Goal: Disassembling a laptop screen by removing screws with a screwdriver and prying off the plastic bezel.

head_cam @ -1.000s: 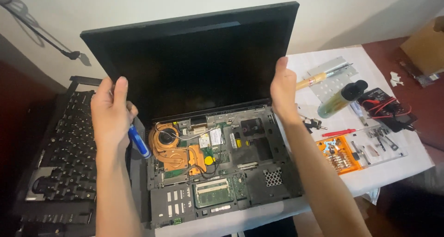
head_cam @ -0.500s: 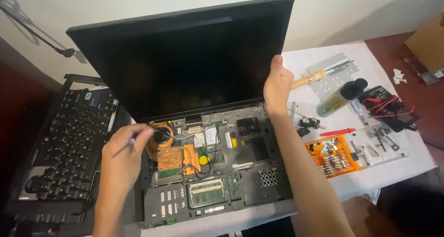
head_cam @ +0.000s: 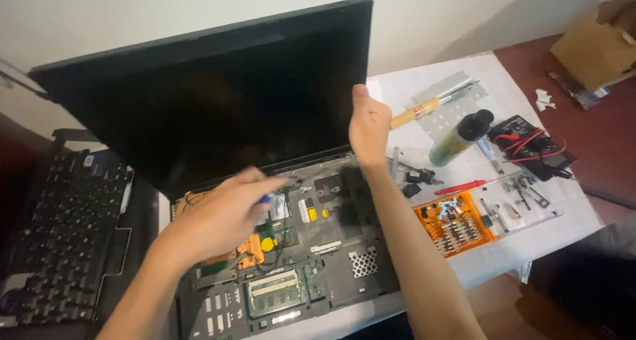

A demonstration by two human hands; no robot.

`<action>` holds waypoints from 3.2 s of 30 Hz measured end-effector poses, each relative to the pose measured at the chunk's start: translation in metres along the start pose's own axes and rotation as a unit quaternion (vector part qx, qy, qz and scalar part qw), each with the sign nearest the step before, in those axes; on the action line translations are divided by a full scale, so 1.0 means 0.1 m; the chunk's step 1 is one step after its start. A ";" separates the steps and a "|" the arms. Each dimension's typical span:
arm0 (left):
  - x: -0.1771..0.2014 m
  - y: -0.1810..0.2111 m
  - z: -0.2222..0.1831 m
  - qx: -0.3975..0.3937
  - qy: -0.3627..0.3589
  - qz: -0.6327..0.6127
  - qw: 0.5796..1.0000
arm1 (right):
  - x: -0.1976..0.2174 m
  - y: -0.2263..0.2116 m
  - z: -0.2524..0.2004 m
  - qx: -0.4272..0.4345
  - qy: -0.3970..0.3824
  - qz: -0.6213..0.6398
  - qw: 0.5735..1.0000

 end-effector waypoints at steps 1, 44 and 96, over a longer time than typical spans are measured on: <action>-0.01 0.05 0.05 -0.002 -0.002 0.001 1.000 | 0.01 0.05 0.04 -0.001 0.002 -0.001 1.000; -0.38 0.35 1.44 -0.257 0.326 -0.265 0.870 | -0.03 0.46 0.29 -0.200 -0.117 0.005 0.973; -0.49 0.32 1.47 -0.273 0.317 -0.213 0.883 | -0.01 0.62 0.32 -0.174 -0.148 0.048 0.972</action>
Point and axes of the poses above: each hand's wrist, its own z-axis towards the middle knuckle, its own x-axis out of the back of the hand, y = z × x, the point moved 4 cm from there along z, towards the middle knuckle, and after that the axes turned 3 degrees about x, right-handed, at the moved point
